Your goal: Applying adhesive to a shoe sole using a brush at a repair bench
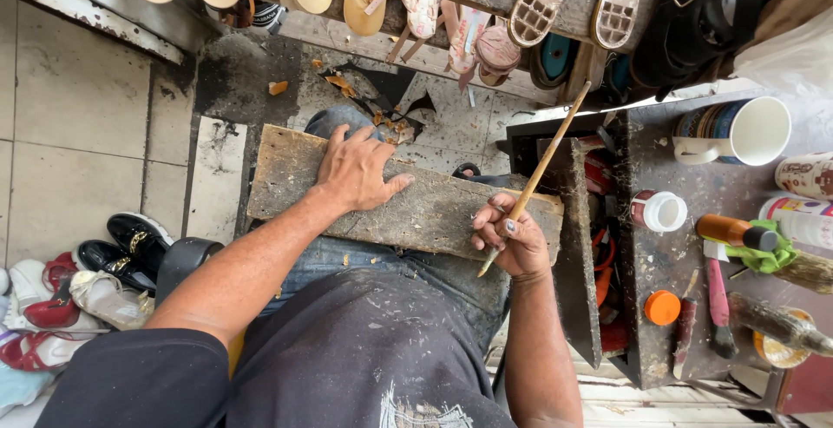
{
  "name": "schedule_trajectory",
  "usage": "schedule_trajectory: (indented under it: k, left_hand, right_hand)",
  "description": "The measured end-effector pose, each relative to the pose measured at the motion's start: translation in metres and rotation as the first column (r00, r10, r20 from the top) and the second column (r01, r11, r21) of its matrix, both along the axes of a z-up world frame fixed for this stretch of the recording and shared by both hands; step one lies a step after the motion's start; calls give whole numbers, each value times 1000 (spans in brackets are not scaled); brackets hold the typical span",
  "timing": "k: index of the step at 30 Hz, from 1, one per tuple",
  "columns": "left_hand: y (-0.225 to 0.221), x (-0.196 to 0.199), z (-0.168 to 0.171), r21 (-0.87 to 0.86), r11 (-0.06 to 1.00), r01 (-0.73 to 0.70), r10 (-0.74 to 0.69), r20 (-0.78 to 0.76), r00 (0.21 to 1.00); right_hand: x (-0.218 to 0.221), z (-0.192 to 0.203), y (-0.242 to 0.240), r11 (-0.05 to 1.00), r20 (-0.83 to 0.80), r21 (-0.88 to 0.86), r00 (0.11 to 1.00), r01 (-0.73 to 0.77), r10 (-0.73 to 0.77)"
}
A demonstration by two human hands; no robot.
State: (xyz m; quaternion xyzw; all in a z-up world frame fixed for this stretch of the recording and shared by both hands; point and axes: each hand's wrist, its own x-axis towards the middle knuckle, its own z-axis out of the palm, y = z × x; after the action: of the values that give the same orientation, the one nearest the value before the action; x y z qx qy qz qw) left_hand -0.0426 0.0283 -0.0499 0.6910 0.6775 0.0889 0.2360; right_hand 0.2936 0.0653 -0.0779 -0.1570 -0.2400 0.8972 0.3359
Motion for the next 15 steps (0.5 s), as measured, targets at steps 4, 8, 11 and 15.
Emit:
schedule_trajectory:
  k: [4,8,11,15]
  left_hand:
    - [1,0,2,-8,1000,9,-9,-12,1000]
    - [1,1,-1,-5,1000,7,-7,-18,1000]
    - [1,1,-1,-4,1000,7,-7,-26,1000]
    - [1,2,0,-1,1000,-6,6,-6,1000]
  right_hand:
    - [0,0,-1,1000,3,-1,1000,6,-6]
    - [0,1,-1,1000,8,5,1000,13,-13]
    - [-1,2,0,1000,3,15,1000,11,-11]
    - [-1,1,0,1000,-2,14,1000,4,-4]
